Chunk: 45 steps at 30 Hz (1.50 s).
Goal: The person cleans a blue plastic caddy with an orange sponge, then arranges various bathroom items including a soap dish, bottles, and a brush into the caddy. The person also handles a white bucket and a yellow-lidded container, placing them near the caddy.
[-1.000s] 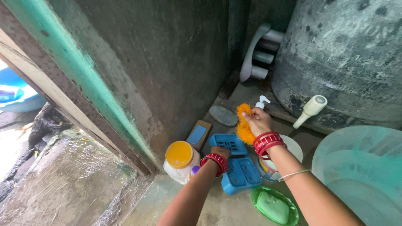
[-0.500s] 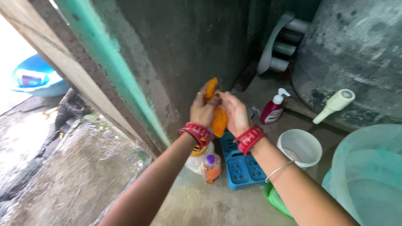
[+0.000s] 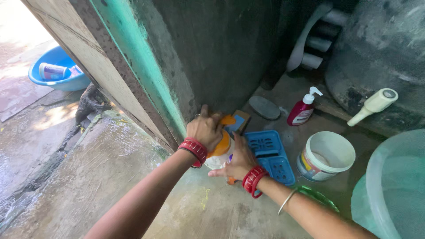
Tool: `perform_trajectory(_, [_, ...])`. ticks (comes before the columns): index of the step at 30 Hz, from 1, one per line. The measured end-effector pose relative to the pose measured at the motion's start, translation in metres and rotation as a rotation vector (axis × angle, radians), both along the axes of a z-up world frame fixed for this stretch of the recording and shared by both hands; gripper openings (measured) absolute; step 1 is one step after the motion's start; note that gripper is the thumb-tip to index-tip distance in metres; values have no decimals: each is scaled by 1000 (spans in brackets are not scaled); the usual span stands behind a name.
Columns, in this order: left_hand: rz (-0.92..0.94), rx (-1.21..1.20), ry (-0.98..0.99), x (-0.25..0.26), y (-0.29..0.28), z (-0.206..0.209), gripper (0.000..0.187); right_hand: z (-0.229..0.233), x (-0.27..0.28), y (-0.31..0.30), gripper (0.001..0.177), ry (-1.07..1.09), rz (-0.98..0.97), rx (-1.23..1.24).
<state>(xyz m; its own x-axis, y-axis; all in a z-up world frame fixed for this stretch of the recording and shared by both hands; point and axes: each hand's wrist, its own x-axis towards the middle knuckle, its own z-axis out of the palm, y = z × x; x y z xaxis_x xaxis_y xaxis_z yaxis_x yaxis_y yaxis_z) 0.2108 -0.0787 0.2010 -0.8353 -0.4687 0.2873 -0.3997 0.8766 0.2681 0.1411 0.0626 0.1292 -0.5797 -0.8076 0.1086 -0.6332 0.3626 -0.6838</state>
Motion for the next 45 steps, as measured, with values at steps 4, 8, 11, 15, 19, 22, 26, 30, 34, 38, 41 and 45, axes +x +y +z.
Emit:
perform_trajectory(4, [5, 27, 46, -1, 2, -5, 35, -34, 10, 13, 143, 71, -123, -105])
perform_trajectory(8, [30, 94, 119, -9, 2, -24, 35, -100, 2, 13, 74, 90, -272, -198])
perform_trajectory(11, [69, 237, 87, -17, 4, -32, 40, -134, -23, 11, 58, -257, -368, -347])
perform_trajectory(15, [37, 389, 197, -32, 3, -30, 43, -135, -103, 8, 50, -748, -341, -686])
perform_trajectory(19, [-307, 360, 358, -41, 24, -26, 36, -70, -147, 23, 52, -1304, -41, -921])
perform_trajectory(22, [-447, 160, 505, -53, 54, -20, 34, -23, -128, 28, 63, -1568, 265, -833])
perform_trajectory(26, [-199, 275, 634, -84, 46, 2, 30, 14, -122, 32, 62, -1476, 207, -788])
perform_trajectory(30, [-371, 29, 676, -70, 76, 1, 40, 48, -135, 42, 72, -1516, 212, -768])
perform_trajectory(34, [-586, -43, 563, -59, 85, 1, 47, 55, -154, 52, 76, -1615, 205, -807])
perform_trajectory(38, [-284, 155, 767, -93, 75, 5, 42, 36, -150, 41, 66, -1413, 164, -800])
perform_trajectory(41, [-116, 210, 811, -107, 75, 8, 33, 39, -137, 36, 66, -1326, 71, -749])
perform_trajectory(45, [-377, 168, 770, -78, 98, -12, 45, 66, -150, 40, 70, -1300, -101, -734])
